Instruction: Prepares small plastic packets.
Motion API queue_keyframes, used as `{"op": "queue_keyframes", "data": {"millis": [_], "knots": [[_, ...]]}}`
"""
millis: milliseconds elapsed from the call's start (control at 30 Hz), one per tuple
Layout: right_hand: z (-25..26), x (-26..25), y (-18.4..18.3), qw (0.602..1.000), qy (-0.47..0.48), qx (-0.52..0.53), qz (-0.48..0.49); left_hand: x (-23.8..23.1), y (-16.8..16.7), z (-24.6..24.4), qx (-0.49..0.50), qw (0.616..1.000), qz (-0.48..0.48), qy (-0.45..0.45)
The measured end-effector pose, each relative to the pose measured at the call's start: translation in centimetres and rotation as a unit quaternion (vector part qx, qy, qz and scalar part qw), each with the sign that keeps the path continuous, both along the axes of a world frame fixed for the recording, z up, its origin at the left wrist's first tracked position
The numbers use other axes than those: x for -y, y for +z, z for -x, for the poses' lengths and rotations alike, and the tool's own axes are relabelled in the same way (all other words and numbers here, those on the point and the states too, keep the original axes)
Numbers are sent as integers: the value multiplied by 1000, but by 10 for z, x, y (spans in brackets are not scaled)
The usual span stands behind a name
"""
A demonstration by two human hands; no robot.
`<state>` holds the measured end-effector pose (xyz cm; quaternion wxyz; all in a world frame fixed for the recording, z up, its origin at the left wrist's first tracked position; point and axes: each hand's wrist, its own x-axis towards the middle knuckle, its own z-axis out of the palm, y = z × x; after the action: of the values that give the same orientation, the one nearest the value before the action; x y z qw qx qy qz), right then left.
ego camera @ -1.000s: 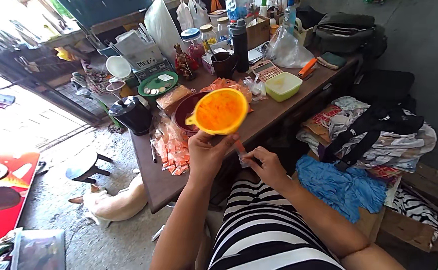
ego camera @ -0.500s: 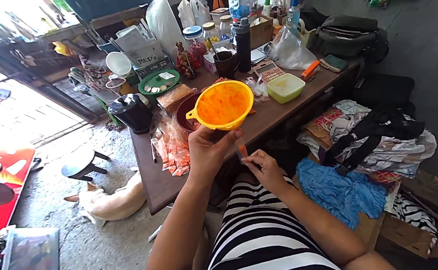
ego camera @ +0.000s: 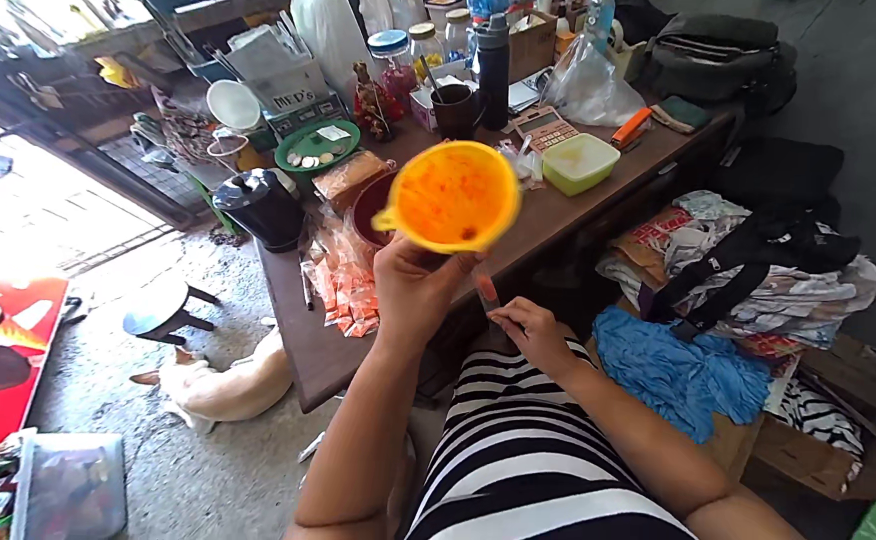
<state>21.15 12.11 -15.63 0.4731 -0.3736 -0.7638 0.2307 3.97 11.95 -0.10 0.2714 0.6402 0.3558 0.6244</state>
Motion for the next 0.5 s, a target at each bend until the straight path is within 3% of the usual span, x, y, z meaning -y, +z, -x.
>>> {"op": "queue_keyframes", "data": {"millis": [133, 233, 333, 433, 500], "knots": [[-1, -5, 2, 998, -22, 0, -55, -3, -5, -2, -1, 1000, -11, -7], [-3, -3, -12, 999, -32, 11, -26, 0, -9, -4, -19, 999, -30, 8], [-2, -2, -13, 998, -34, -2, -62, -2, -13, -3, 2, 999, -35, -2], [-9, -7, -16, 998, -16, 48, 24, -6, -20, -2, -70, 996, -44, 21], [-19, -16, 4, 983, 40, 102, 145, -11, -28, -3, -93, 995, -30, 23]]}}
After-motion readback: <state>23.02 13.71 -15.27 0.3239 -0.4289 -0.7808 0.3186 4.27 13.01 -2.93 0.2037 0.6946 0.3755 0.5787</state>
